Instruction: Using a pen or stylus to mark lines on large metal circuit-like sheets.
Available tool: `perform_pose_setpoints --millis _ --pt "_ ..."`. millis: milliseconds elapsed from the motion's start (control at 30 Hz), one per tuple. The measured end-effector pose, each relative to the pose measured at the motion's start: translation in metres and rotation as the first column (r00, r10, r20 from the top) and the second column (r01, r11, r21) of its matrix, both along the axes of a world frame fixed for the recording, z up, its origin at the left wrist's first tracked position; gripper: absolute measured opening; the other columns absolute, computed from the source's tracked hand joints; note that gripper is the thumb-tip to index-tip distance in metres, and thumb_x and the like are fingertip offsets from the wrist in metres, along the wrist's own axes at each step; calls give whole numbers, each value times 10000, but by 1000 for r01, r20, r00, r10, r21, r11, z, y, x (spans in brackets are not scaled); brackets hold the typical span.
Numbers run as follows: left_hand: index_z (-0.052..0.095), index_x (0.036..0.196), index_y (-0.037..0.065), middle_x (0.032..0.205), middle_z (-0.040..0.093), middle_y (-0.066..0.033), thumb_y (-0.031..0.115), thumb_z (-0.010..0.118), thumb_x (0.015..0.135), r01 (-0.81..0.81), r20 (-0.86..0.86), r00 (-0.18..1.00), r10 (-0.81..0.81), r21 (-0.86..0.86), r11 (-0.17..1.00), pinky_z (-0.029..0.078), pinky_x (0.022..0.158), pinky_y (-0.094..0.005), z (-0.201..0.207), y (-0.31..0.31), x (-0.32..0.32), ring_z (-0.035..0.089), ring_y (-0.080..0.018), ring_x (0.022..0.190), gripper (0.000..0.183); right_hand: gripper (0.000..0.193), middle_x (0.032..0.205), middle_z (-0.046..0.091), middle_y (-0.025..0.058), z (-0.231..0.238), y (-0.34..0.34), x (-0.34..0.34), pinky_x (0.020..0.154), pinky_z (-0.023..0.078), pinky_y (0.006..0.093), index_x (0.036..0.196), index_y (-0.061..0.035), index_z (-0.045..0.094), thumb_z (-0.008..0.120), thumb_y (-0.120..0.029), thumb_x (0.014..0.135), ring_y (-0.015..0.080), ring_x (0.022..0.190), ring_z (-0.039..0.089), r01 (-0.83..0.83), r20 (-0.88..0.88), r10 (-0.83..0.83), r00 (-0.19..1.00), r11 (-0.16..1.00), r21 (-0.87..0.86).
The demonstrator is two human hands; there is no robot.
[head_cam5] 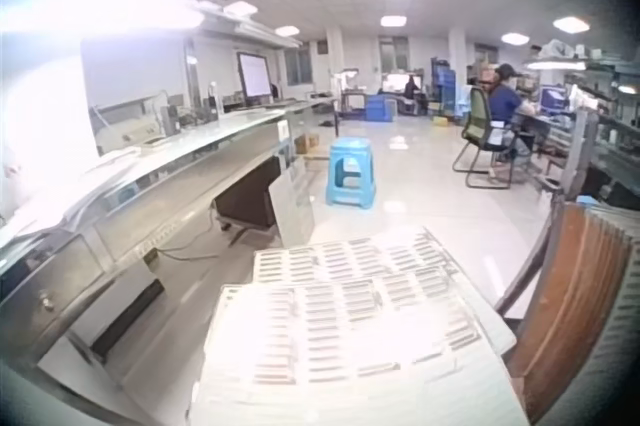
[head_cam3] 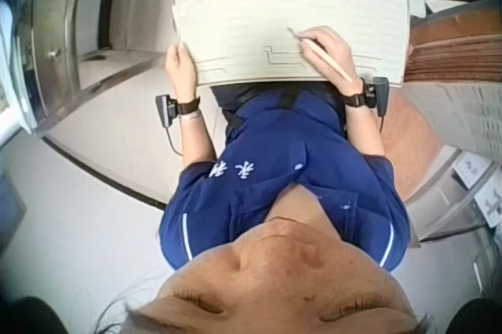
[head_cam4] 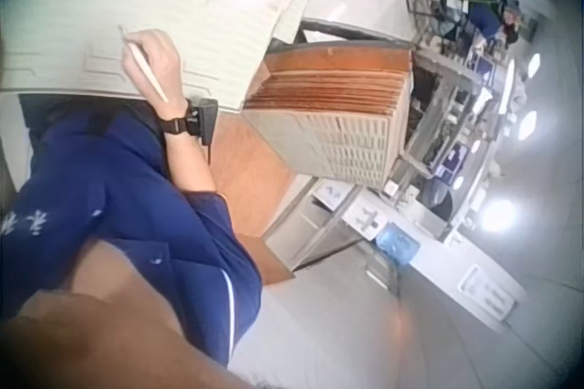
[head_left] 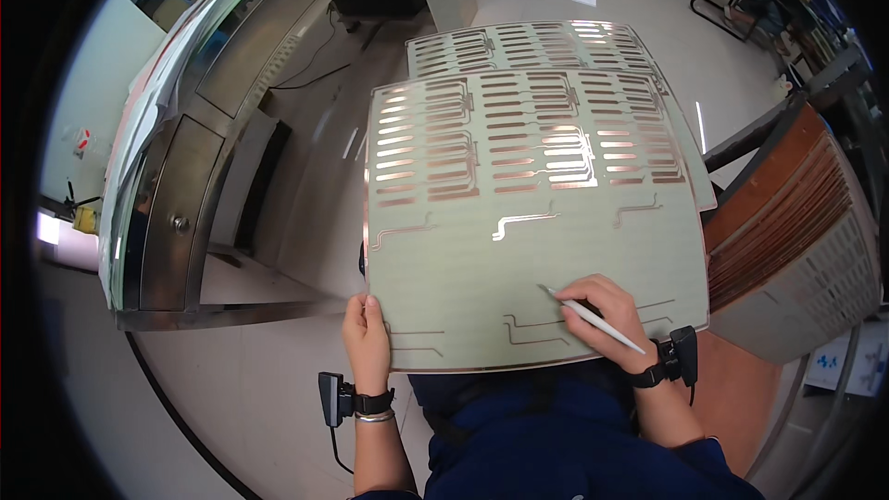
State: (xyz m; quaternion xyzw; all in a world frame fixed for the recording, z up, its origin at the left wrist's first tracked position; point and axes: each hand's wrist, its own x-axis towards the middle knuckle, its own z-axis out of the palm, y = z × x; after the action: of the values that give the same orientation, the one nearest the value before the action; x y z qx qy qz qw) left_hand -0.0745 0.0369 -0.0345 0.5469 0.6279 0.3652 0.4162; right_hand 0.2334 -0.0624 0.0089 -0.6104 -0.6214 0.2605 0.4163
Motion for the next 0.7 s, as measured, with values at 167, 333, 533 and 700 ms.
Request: perform_pose_setpoints --millis 167,333,533,700 --pt "545 937 -10 717 452 49 207 474 1018 -56 4 998 56 42 998 337 585 -213 -8 -4 3 373 -39 653 243 205 930 675 99 -11 1 -2 733 517 336 951 -34 666 699 -1 751 259 827 637 -40 80 34 996 997 70" --pt "546 943 -6 730 454 52 205 478 1018 -35 47 998 33 30 999 340 598 -210 -11 -2 1 374 -37 663 234 231 960 685 86 -14 3 -4 731 529 334 944 -34 667 711 33 728 259 828 644 -5 111 -8 994 993 116" --pt "545 954 -10 747 463 47 203 481 1017 -59 58 997 57 22 998 345 614 -205 -10 -3 3 385 -36 682 231 240 956 689 87 -23 5 -8 730 531 327 933 -34 666 717 54 716 255 817 649 16 174 -46 984 985 171" --pt "547 958 -8 755 470 49 198 484 1015 -48 94 995 44 37 998 349 618 -204 -17 -2 -1 392 -35 688 223 233 945 693 85 -25 5 -5 730 533 327 930 -36 666 704 61 722 256 809 655 19 132 -45 990 982 189"
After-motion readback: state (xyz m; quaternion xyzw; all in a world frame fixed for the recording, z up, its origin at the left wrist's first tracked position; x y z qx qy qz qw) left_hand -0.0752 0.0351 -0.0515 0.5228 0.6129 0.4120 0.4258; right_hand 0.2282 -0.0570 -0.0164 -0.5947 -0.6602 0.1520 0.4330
